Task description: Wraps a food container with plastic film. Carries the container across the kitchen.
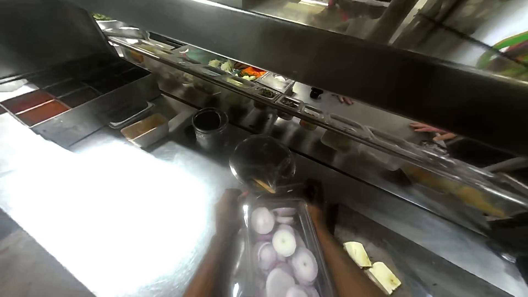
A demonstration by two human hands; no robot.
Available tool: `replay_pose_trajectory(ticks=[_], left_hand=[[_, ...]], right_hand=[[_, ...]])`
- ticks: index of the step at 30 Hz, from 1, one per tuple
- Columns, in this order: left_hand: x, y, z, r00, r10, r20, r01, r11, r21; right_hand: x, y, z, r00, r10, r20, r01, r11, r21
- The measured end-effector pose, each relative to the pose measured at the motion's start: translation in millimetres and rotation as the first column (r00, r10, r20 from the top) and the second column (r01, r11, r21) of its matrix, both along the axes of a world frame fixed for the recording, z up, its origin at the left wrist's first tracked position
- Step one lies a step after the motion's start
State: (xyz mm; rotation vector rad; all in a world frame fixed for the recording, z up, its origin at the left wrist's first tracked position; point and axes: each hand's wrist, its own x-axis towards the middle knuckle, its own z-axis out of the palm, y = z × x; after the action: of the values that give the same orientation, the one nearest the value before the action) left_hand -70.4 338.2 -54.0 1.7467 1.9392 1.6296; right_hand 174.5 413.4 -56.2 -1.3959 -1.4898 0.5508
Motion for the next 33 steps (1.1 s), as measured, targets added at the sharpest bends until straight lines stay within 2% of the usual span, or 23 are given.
replay_pose_trajectory(ticks=[3, 8, 13, 17, 18, 20, 23, 25, 26, 27, 28, 29, 30, 31, 33], left_hand=[[0.1, -3.4, -6.0, 0.998, 0.014, -0.066, -0.01, 0.999, 0.054], [-2.4, -5.2, -23.3, 0.992, -0.001, -0.129, 0.018, 0.991, 0.132], [-1.8, -12.1, -22.4, 0.987, -0.025, -0.157, 0.045, 0.991, 0.127], [-2.8, -14.1, -26.3, 0.985, -0.072, -0.156, 0.104, 0.973, 0.206], [-2.3, -13.6, -25.8, 0.987, -0.082, -0.141, 0.111, 0.97, 0.216], [-0.2, -13.2, -24.3, 0.989, -0.074, -0.125, 0.1, 0.972, 0.213], [-2.3, -16.1, -21.7, 0.99, -0.11, -0.091, 0.12, 0.986, 0.116], [-8.8, -20.1, -15.6, 0.975, -0.202, 0.091, 0.206, 0.978, -0.039], [-15.0, -19.4, -10.1, 0.917, -0.271, 0.293, 0.315, 0.942, -0.113], [-23.4, -16.9, -2.0, 0.779, -0.312, 0.544, 0.463, 0.871, -0.164], [-32.1, -12.5, 5.2, 0.589, -0.285, 0.756, 0.588, 0.793, -0.159], [-40.3, -7.8, 11.6, 0.434, -0.226, 0.872, 0.678, 0.719, -0.152], [-45.9, -2.3, 17.3, 0.356, -0.162, 0.92, 0.729, 0.664, -0.165], [-47.6, 5.3, 24.8, 0.361, -0.111, 0.926, 0.746, 0.631, -0.215], [-39.6, 26.0, 48.0, 0.517, 0.016, 0.856, 0.665, 0.622, -0.413]], right_hand=[[3.4, -5.8, -7.8, 0.949, -0.155, 0.274, 0.105, 0.976, 0.189], [10.3, -12.8, -37.7, 0.932, -0.217, 0.29, 0.159, 0.965, 0.211], [21.6, -24.0, -34.9, 0.932, -0.116, 0.344, 0.047, 0.978, 0.203], [28.2, -28.2, -21.6, 0.912, -0.075, 0.404, -0.11, 0.903, 0.415], [27.2, -29.7, -14.7, 0.912, -0.076, 0.403, -0.113, 0.897, 0.426], [18.7, -36.1, -0.7, 0.926, -0.092, 0.366, -0.04, 0.94, 0.338], [-0.3, -36.6, 8.6, 0.962, -0.156, 0.223, 0.129, 0.983, 0.132], [-1.3, -37.9, 1.2, 0.98, -0.15, 0.134, 0.146, 0.989, 0.039], [0.7, -38.8, -0.5, 0.985, -0.118, 0.127, 0.117, 0.993, 0.019], [4.1, -38.8, -2.1, 0.989, -0.079, 0.123, 0.078, 0.997, 0.013], [6.7, -38.6, -3.4, 0.993, -0.04, 0.112, 0.039, 0.999, 0.01], [9.2, -37.7, -5.7, 0.995, 0.0, 0.101, -0.001, 1.0, 0.01], [11.8, -36.1, -8.5, 0.994, 0.035, 0.103, -0.039, 0.999, 0.036], [15.0, -32.4, -14.3, 0.991, 0.055, 0.122, -0.065, 0.995, 0.081], [20.2, -27.0, -23.0, 0.986, 0.098, 0.137, -0.115, 0.987, 0.117]])
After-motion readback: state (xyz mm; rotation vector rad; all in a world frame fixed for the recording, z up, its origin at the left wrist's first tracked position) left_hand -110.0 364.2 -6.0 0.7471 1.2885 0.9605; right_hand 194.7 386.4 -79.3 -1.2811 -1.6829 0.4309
